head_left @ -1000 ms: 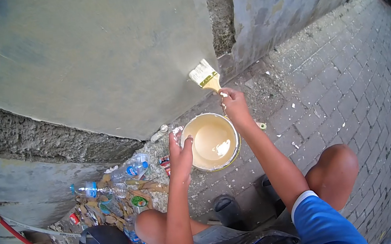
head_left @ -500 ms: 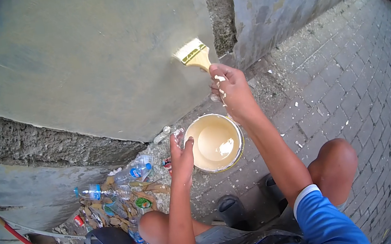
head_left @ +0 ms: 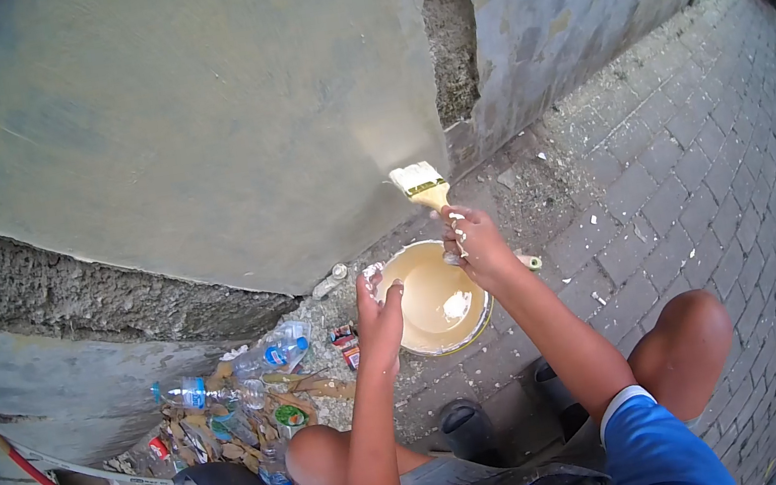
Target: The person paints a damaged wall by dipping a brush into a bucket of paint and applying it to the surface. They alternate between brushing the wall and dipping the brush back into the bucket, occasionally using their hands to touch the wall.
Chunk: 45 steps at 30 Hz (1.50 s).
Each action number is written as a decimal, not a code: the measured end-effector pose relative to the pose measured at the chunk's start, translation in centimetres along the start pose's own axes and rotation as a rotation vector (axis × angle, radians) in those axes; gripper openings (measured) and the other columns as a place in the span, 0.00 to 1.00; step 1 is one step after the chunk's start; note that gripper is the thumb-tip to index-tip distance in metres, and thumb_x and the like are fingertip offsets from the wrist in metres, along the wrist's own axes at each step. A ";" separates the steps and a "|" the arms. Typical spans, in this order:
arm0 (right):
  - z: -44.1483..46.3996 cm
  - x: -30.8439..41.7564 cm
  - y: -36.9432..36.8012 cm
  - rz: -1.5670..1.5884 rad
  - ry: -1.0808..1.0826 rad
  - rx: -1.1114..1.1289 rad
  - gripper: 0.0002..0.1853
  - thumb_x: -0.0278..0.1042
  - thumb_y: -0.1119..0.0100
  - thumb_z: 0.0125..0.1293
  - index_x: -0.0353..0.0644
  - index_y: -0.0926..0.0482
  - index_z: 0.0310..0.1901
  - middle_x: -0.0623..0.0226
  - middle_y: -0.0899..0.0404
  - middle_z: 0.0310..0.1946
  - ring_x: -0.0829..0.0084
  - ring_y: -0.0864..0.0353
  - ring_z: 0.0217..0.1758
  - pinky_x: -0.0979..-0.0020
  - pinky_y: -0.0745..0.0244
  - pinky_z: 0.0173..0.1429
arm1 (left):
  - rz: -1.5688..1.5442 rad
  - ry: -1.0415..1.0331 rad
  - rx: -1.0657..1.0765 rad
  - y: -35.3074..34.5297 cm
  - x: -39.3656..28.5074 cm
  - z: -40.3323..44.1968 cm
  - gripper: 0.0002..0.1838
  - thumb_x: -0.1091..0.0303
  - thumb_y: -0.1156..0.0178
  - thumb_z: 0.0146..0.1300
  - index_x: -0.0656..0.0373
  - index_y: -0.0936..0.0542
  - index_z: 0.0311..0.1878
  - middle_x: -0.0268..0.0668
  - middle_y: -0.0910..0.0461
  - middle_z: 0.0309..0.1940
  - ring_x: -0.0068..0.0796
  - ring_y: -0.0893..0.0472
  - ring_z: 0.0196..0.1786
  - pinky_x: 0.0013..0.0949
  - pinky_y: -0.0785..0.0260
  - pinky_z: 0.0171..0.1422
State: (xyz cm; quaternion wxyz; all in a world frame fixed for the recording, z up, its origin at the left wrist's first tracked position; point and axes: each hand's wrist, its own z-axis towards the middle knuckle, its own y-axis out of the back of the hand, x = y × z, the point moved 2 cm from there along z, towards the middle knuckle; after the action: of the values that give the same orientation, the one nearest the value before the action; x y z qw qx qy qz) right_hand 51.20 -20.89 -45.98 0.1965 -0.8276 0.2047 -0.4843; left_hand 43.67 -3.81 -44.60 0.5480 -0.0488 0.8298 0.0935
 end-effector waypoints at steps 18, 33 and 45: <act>-3.4 11.7 -5.6 0.037 0.490 0.321 0.13 0.38 0.48 0.75 0.37 0.26 0.50 0.82 0.39 0.25 0.89 0.43 0.24 0.80 0.43 0.29 | -0.014 -0.050 0.039 -1.8 -0.8 1.3 0.30 0.66 0.45 0.69 0.64 0.43 0.69 0.49 0.36 0.68 0.38 0.36 0.70 0.35 0.45 0.72; 0.8 2.0 -1.7 -0.040 0.241 -0.068 0.09 0.23 0.58 0.71 0.39 0.26 0.47 0.79 0.39 0.22 0.85 0.41 0.20 0.78 0.42 0.24 | -0.070 -0.051 0.025 -1.6 0.4 3.7 0.30 0.66 0.45 0.67 0.64 0.41 0.69 0.52 0.37 0.68 0.41 0.34 0.69 0.37 0.42 0.70; -10.7 18.8 -11.3 -0.111 0.680 0.259 0.17 0.41 0.51 0.76 0.35 0.26 0.56 0.83 0.44 0.21 0.89 0.48 0.22 0.80 0.48 0.26 | -0.355 0.001 0.076 -2.0 1.0 5.4 0.25 0.67 0.45 0.67 0.59 0.38 0.65 0.51 0.32 0.62 0.37 0.31 0.64 0.38 0.39 0.67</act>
State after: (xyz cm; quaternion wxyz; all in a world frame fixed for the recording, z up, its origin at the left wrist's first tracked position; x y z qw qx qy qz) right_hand 51.86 -22.71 -21.71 0.1937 -0.5975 0.1502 -0.7635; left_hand 48.46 -4.58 -47.78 0.5569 -0.1739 0.8114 -0.0363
